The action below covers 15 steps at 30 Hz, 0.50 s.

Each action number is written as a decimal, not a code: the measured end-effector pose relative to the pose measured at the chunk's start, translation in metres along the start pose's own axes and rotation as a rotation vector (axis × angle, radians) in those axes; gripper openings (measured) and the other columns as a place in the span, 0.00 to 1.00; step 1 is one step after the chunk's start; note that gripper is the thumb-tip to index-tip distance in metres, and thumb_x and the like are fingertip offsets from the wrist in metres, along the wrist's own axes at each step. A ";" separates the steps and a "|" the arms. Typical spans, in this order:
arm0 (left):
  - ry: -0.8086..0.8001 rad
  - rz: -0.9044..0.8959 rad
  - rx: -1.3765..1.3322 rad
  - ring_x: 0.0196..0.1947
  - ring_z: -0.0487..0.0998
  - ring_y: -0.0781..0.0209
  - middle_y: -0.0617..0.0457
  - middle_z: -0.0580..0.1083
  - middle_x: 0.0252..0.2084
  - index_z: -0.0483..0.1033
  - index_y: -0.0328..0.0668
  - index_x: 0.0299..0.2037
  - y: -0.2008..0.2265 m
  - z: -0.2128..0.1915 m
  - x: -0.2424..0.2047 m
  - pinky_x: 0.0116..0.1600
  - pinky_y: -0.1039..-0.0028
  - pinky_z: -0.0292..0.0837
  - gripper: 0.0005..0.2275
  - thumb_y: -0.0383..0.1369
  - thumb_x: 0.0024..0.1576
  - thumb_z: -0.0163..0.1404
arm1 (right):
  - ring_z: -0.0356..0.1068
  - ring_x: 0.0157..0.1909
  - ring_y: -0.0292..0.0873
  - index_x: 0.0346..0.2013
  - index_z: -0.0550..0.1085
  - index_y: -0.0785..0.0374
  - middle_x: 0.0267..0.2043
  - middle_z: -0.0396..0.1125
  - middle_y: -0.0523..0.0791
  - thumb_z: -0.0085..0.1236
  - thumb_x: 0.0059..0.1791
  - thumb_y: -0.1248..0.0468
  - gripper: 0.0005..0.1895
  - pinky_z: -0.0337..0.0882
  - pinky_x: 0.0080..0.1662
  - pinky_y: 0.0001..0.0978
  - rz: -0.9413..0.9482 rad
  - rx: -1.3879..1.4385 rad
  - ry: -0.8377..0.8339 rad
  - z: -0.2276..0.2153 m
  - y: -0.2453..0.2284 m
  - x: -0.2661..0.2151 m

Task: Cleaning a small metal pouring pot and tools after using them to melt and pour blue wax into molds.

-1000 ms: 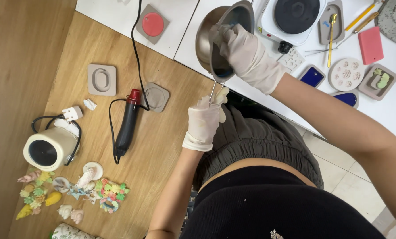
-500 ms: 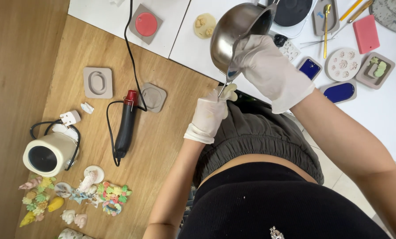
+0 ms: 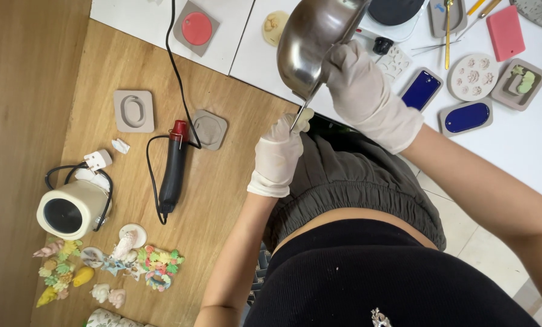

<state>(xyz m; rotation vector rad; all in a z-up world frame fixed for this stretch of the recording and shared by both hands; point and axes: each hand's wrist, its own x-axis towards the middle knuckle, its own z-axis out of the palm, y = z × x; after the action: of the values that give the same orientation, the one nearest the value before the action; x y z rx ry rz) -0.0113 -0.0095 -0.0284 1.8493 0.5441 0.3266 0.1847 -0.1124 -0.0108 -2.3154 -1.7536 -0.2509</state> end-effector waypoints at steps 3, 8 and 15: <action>0.017 0.020 -0.063 0.33 0.77 0.57 0.54 0.75 0.35 0.74 0.47 0.46 -0.005 0.003 -0.005 0.42 0.68 0.75 0.08 0.23 0.66 0.42 | 0.68 0.42 0.50 0.39 0.78 0.69 0.38 0.66 0.48 0.63 0.43 0.77 0.10 0.74 0.42 0.40 0.094 0.204 0.012 -0.011 -0.027 0.004; -0.022 -0.042 0.126 0.32 0.80 0.48 0.50 0.78 0.35 0.74 0.45 0.43 -0.019 0.021 -0.001 0.39 0.61 0.74 0.05 0.27 0.62 0.44 | 0.72 0.44 0.44 0.41 0.78 0.68 0.46 0.69 0.46 0.57 0.47 0.78 0.10 0.76 0.43 0.32 0.345 0.650 0.028 -0.011 -0.037 -0.001; -0.121 -0.184 0.191 0.34 0.79 0.40 0.41 0.78 0.34 0.75 0.38 0.53 -0.028 0.034 0.011 0.38 0.57 0.74 0.13 0.27 0.59 0.45 | 0.62 0.32 0.33 0.37 0.79 0.67 0.34 0.70 0.46 0.59 0.49 0.76 0.05 0.65 0.35 0.25 0.986 1.066 -0.177 -0.049 -0.043 0.022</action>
<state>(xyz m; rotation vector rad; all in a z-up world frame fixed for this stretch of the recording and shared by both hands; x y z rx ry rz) 0.0083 -0.0240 -0.0666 1.9698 0.6741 0.0399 0.1490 -0.0942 0.0452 -1.9909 -0.3457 0.8417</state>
